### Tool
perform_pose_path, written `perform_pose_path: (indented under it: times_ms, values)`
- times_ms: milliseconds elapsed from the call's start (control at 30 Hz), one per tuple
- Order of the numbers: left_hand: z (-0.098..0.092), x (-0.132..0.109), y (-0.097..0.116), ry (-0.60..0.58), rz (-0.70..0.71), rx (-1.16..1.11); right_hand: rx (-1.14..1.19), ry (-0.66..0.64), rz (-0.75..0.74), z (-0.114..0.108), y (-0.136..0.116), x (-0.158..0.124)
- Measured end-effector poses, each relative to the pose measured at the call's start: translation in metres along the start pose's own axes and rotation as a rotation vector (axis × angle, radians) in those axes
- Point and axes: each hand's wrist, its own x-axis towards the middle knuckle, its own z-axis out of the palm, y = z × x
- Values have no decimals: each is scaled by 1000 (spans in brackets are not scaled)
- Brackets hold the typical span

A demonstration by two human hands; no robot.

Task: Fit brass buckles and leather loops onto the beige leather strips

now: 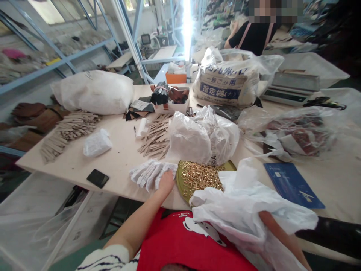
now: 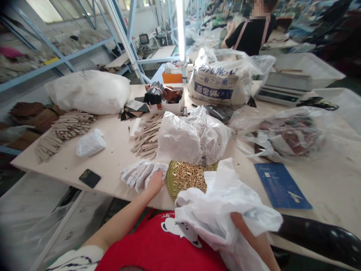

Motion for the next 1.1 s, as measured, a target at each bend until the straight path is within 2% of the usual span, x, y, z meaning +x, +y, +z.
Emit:
perform_pose_path:
  times_ms: [100, 200, 300, 467, 633, 733, 833, 900, 967, 1033, 1100]
  values:
    - [-12, 9, -7, -42, -44, -96, 25, 60, 117, -2, 6, -8]
    - [-32, 14, -13, -105, -73, -250, 12, 19, 89, 6, 11, -13]
    - [-49, 13, -8, -197, -69, -453, -1, -49, 71, 15, 20, -11]
    - [-57, 6, 24, -323, -4, -748, 1, -144, 49, 19, 30, -1]
    - [-76, 10, 70, -338, 107, -894, -21, -101, -13, 12, 30, 0]
    - [-81, 10, 94, -329, 260, -725, -15, -99, 36, 10, 29, -3]
    - [-64, -2, 101, -319, 433, -433, 10, -109, 87, 9, 29, -6]
    - [-42, -16, 92, -344, 528, -227, 30, -89, 90, 9, 27, -9]
    - [-20, -28, 77, -378, 666, 171, 53, -61, 87, 10, 24, -12]
    - [-5, -32, 63, -392, 698, 337, 72, -41, 93, 10, 22, -15]
    - [2, -28, 56, -378, 689, 366, 59, -22, 75, 9, 21, -16]
